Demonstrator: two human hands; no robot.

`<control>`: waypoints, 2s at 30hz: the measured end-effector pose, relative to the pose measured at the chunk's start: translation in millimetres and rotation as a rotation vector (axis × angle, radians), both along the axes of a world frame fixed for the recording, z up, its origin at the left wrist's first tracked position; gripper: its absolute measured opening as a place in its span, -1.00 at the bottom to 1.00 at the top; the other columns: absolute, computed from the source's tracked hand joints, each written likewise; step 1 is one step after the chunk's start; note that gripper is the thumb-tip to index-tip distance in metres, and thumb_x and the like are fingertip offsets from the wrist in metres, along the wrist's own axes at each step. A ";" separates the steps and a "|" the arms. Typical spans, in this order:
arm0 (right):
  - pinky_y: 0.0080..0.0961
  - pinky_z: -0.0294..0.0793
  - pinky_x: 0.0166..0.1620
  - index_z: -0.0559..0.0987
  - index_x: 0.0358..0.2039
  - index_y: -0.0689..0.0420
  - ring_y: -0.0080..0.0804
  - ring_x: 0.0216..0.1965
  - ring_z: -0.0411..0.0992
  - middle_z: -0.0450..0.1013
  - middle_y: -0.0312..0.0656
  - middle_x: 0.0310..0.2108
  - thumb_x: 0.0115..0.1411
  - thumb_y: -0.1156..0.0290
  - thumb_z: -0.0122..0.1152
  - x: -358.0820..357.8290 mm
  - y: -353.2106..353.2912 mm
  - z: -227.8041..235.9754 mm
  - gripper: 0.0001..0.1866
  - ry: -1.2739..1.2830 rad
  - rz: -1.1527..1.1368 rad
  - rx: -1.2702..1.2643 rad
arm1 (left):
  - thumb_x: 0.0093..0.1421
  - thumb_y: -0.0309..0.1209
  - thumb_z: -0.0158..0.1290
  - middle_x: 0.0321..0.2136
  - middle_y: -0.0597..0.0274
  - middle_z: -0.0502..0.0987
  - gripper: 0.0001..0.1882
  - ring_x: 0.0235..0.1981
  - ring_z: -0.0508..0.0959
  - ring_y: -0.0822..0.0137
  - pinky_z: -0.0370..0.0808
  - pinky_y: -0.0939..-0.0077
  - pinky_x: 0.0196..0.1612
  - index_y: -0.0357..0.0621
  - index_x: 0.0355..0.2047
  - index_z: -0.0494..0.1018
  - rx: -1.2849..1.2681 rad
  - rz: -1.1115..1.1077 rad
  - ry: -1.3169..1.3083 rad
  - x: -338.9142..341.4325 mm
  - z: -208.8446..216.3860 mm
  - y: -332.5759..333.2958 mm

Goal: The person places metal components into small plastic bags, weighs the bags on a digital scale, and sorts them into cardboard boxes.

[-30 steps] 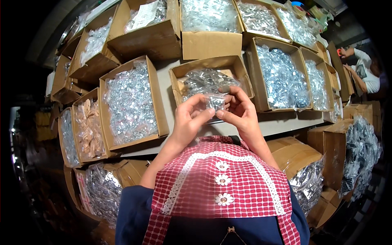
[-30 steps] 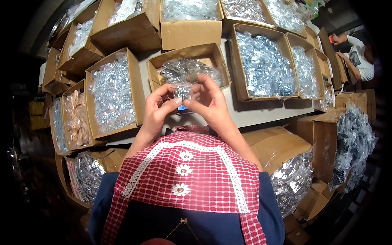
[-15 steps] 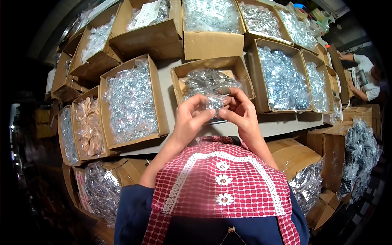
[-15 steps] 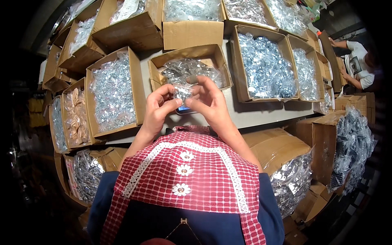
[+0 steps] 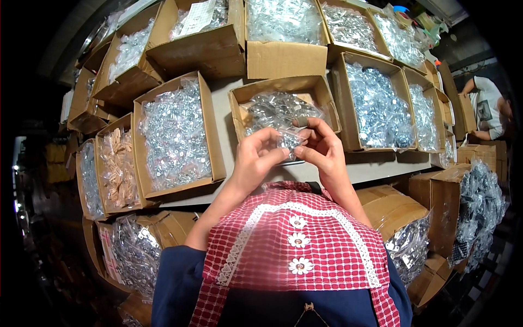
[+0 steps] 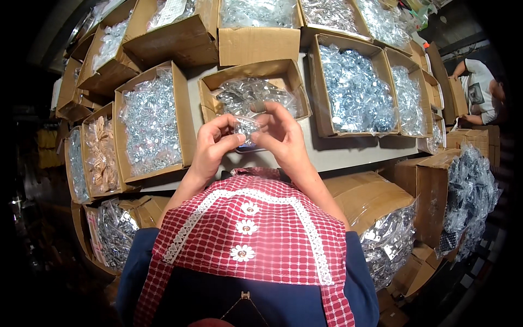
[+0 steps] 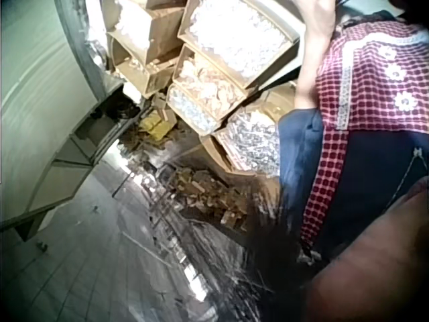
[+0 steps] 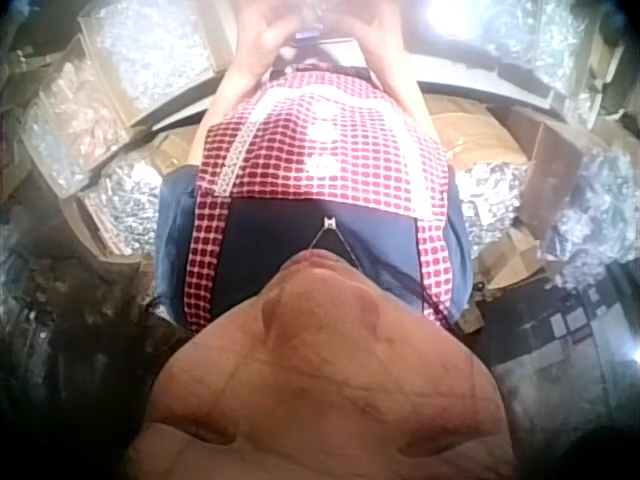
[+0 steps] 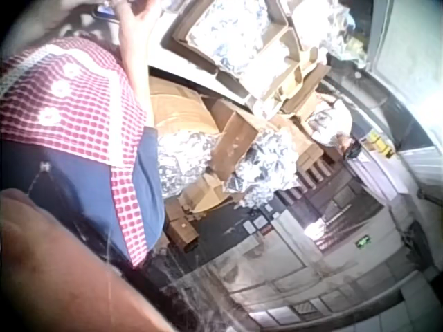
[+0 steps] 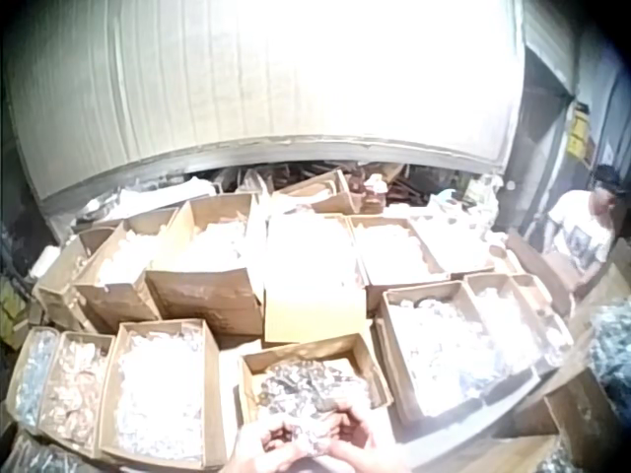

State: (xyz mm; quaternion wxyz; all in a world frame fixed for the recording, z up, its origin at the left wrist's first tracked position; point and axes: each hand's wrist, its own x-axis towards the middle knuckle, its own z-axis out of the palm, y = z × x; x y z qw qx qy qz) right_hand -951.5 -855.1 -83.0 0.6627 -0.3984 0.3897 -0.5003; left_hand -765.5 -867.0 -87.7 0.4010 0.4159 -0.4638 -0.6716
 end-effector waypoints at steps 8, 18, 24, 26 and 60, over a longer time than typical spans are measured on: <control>-0.63 0.45 -0.16 0.35 0.08 0.25 -0.57 -0.22 0.43 0.42 -0.29 -0.26 0.07 0.65 0.23 0.9 -0.3 1.4 -0.47 0.012 0.009 0.007 | 0.08 -0.47 0.08 -0.52 0.44 0.44 -0.87 -0.51 0.33 0.64 0.21 0.73 -0.43 -0.23 -0.36 0.44 0.037 0.029 0.016 -4.1 8.2 1.4; -0.60 0.48 -0.17 0.31 0.08 0.28 -0.57 -0.23 0.44 0.41 -0.26 -0.26 0.09 0.63 0.28 1.6 -0.9 -7.4 -0.46 0.023 0.004 0.010 | 0.12 -0.56 0.07 -0.38 0.24 0.56 -0.87 -0.38 0.51 0.56 0.43 0.68 -0.32 -0.31 -0.30 0.45 0.039 -0.030 0.062 -1.7 7.4 0.3; -0.61 0.50 -0.19 0.33 0.07 0.28 -0.56 -0.25 0.45 0.41 -0.26 -0.28 0.09 0.66 0.25 2.4 -1.0 -4.3 -0.48 0.023 0.015 -0.012 | 0.12 -0.58 0.06 -0.37 0.19 0.57 -0.89 -0.35 0.54 0.51 0.47 0.64 -0.29 -0.33 -0.32 0.44 0.046 -0.038 0.095 -2.4 6.1 0.7; -0.61 0.50 -0.19 0.34 0.07 0.27 -0.57 -0.26 0.45 0.41 -0.27 -0.29 0.08 0.67 0.24 3.4 -0.6 -0.9 -0.48 0.016 0.016 -0.013 | 0.10 -0.53 0.07 -0.45 0.35 0.50 -0.89 -0.42 0.44 0.61 0.34 0.72 -0.35 -0.26 -0.34 0.44 0.048 -0.021 0.091 -4.5 8.9 1.9; -0.64 0.42 -0.23 0.36 0.03 0.29 -0.60 -0.29 0.41 0.42 -0.26 -0.32 0.04 0.66 0.14 0.3 -0.8 -6.1 -0.52 0.054 -0.023 0.019 | 0.12 -0.51 0.10 -0.46 0.25 0.55 -0.89 -0.42 0.51 0.53 0.42 0.65 -0.36 -0.33 -0.37 0.48 0.076 -0.100 0.026 -6.3 2.3 2.4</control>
